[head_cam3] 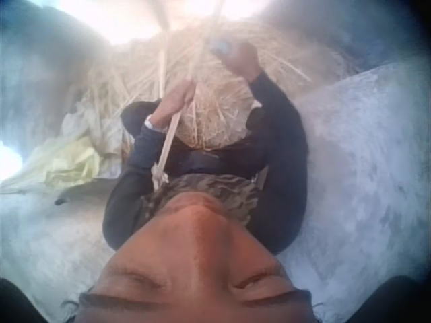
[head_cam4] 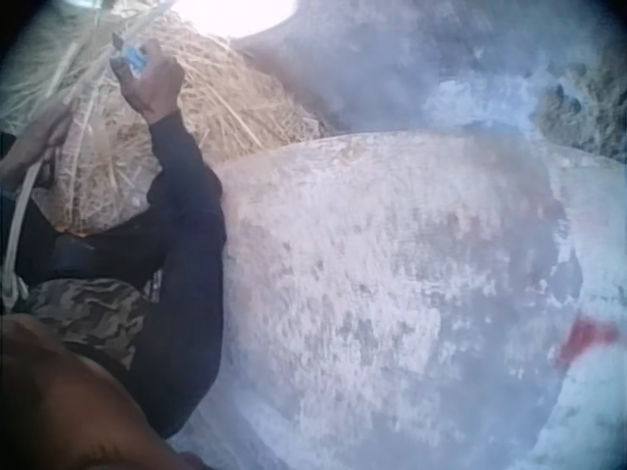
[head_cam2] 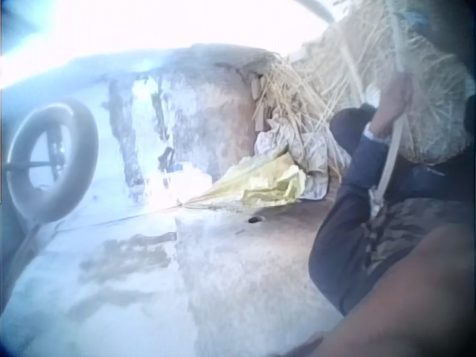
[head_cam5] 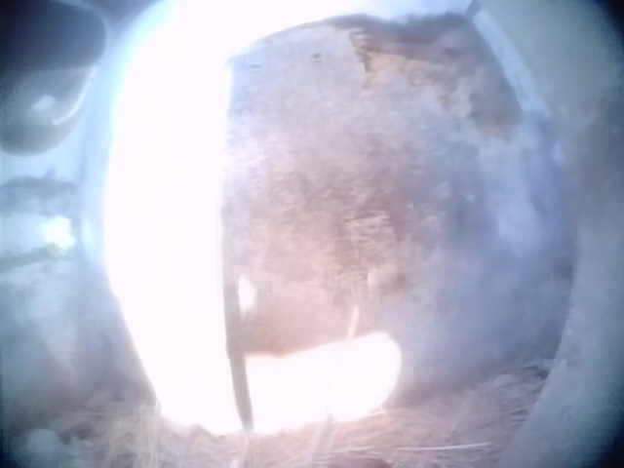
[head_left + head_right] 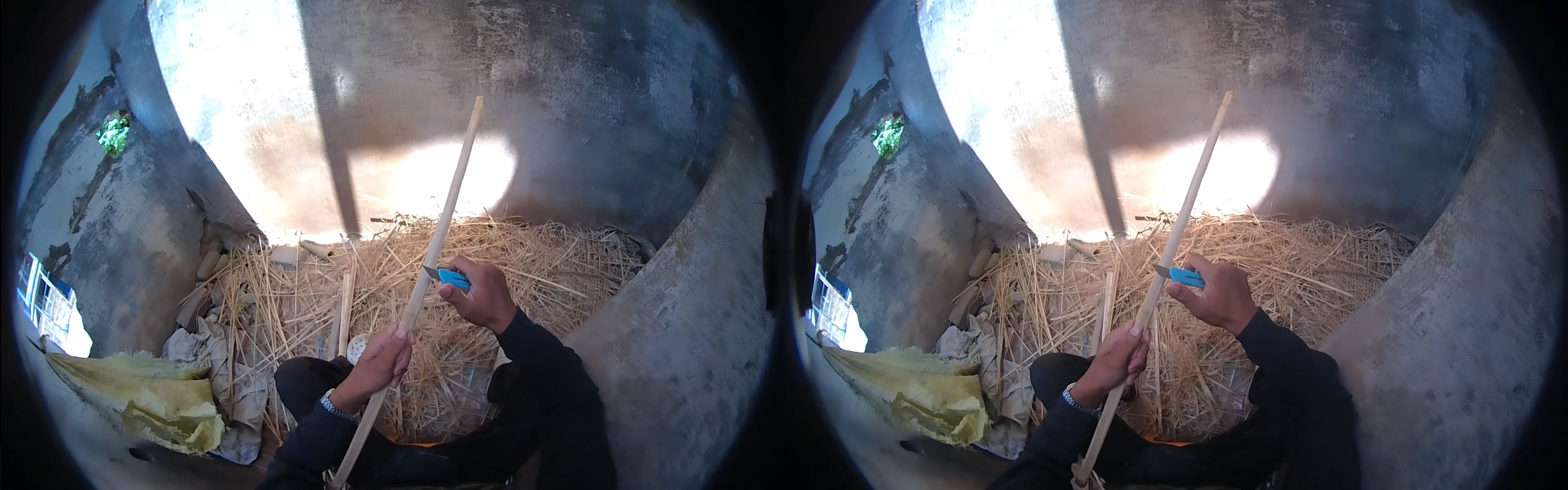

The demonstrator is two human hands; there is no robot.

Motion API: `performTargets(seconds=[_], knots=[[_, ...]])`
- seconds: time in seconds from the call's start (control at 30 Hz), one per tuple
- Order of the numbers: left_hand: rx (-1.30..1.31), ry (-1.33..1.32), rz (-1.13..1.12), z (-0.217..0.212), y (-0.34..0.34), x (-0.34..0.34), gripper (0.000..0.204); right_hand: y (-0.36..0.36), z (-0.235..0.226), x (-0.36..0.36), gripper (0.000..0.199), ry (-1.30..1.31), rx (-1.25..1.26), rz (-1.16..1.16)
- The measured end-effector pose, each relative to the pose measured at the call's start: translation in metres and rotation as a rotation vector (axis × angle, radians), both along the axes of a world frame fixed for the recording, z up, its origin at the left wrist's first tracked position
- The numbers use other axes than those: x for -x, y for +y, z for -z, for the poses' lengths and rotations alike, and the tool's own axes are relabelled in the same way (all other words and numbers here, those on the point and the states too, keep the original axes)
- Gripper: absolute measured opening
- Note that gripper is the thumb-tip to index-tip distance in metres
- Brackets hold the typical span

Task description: The person sits on a floor covered with straw and uses a blue utility knife to peel the outer layer off a long, thin wooden stick. They hold the stick with their left hand and scrape it with the knife in their right hand, rotating the stick to remove the bark or outer skin.

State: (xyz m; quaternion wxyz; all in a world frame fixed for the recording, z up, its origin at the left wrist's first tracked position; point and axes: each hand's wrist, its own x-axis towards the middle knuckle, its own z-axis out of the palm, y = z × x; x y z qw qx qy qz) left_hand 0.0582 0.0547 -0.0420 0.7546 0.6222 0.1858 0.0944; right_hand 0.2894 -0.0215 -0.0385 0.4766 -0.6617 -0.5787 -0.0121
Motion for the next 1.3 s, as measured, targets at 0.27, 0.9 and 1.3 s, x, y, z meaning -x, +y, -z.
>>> performTargets(seconds=[0.27, 0.9, 1.3], knots=[[0.066, 0.111, -0.063, -0.029, -0.015, 0.028, 0.032, 0.000, 0.002, 0.033, 0.069, -0.268, 0.400, 0.051], [-0.096, 0.188, -0.164, -0.046, -0.051, 0.064, 0.026, 0.014, 0.013, 0.024, 0.070, -0.293, 0.250, 0.051], [-0.143, 0.175, -0.129, -0.043, -0.063, 0.062, 0.024, 0.023, 0.029, -0.035, 0.073, -0.331, 0.167, 0.271]])
